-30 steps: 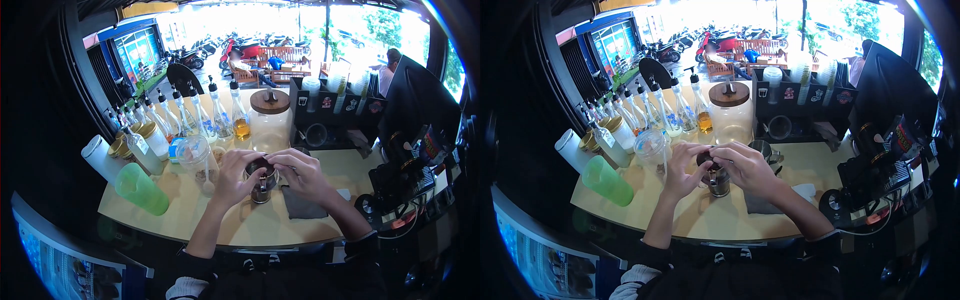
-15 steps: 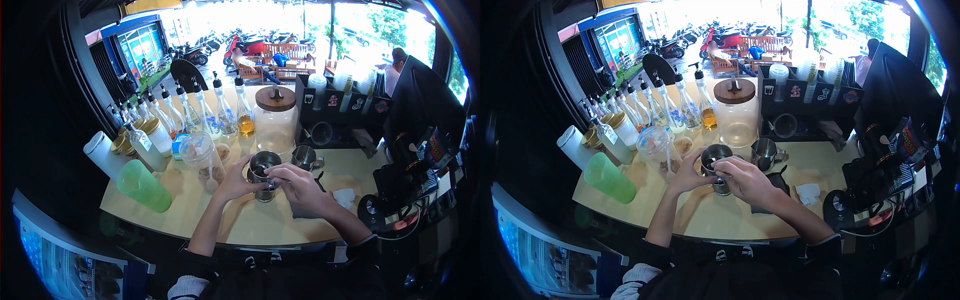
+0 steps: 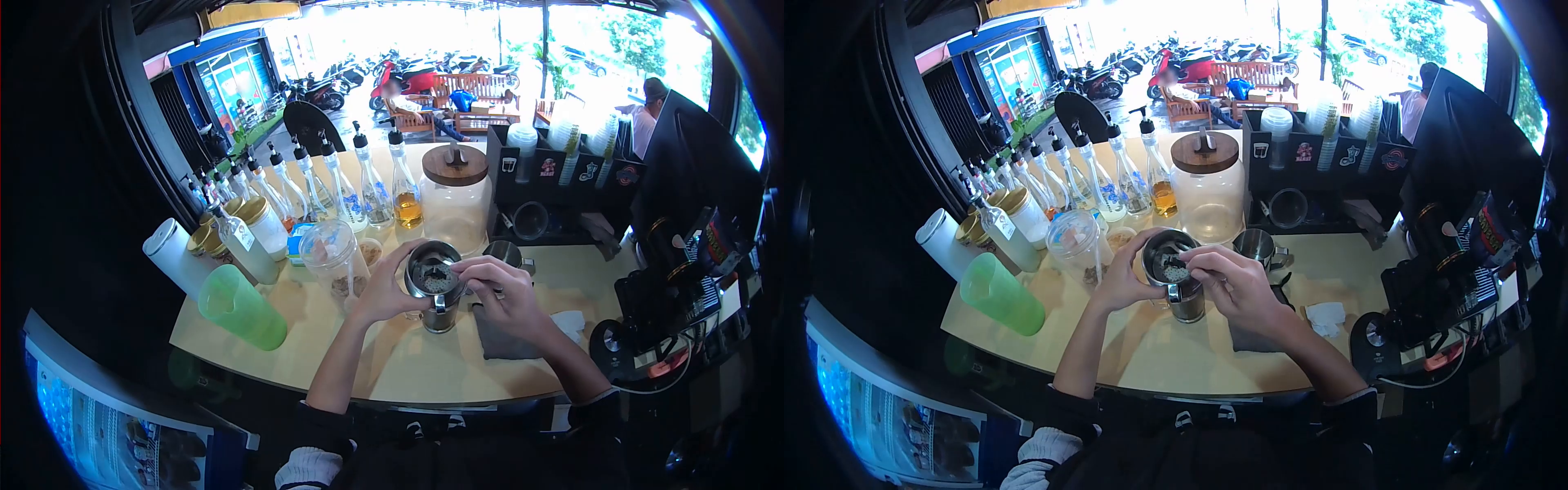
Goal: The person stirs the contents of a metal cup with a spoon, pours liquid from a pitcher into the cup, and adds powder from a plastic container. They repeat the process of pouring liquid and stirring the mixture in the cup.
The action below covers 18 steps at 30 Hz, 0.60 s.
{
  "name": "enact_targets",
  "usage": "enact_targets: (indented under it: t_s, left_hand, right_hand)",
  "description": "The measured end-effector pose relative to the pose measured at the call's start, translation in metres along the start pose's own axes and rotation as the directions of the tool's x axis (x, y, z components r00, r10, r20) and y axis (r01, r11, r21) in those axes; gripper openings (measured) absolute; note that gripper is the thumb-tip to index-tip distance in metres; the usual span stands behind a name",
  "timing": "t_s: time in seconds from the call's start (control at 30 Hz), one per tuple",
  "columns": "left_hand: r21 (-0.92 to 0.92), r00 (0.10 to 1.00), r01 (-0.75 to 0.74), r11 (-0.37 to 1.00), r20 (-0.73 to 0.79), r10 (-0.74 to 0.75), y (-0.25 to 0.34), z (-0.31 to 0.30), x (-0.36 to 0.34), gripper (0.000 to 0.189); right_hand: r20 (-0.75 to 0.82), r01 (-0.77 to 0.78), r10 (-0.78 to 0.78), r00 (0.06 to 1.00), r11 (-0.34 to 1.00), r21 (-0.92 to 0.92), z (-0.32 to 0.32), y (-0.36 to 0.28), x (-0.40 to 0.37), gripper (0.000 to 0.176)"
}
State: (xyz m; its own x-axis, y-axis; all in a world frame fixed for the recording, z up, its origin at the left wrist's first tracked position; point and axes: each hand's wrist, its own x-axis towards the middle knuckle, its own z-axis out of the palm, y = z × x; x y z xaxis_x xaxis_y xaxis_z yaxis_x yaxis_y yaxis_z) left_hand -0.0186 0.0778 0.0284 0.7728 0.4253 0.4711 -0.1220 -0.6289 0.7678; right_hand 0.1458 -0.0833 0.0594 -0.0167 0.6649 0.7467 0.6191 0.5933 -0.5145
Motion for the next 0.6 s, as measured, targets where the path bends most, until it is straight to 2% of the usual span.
enact_targets:
  t_s: [0.03,0.1,0.23,0.3,0.43,0.53,0.6]
  left_hand:
    - [0.001,1.000,0.000,1.000,-0.001,0.000,0.002,-0.001,0.001,0.086]
    - [0.039,1.000,-0.022,0.999,0.011,0.022,0.007,-0.003,0.002,0.086]
    - [-0.011,0.999,0.014,1.000,0.029,-0.013,0.012,-0.008,0.003,0.085]
    - [0.066,0.999,-0.032,0.997,0.022,0.031,0.021,-0.011,0.004,0.084]
    - [0.120,0.999,-0.042,0.992,0.008,0.042,0.027,-0.013,0.005,0.082]
    - [0.164,0.999,-0.028,0.986,-0.026,0.032,0.028,-0.014,0.006,0.081]
    - [0.336,0.997,-0.057,0.940,-0.026,0.070,0.024,-0.015,0.006,0.086]
  right_hand:
    - [0.001,0.001,-0.001,1.000,1.000,0.001,-0.001,-0.002,0.000,0.009]
    - [0.089,-0.034,0.024,0.996,0.992,0.119,-0.003,-0.008,0.000,0.008]
    - [0.075,-0.029,0.024,0.997,0.997,0.077,-0.011,-0.005,0.005,0.009]
    - [0.147,-0.154,0.118,0.982,0.951,0.267,-0.012,-0.003,0.006,0.011]
    - [0.274,-0.192,0.123,0.954,0.951,0.242,-0.021,-0.016,0.010,0.014]
    - [0.318,-0.122,0.074,0.945,0.984,0.133,-0.033,-0.023,0.014,0.015]
    - [0.330,-0.029,0.010,0.944,0.998,0.053,-0.038,-0.026,0.014,0.016]
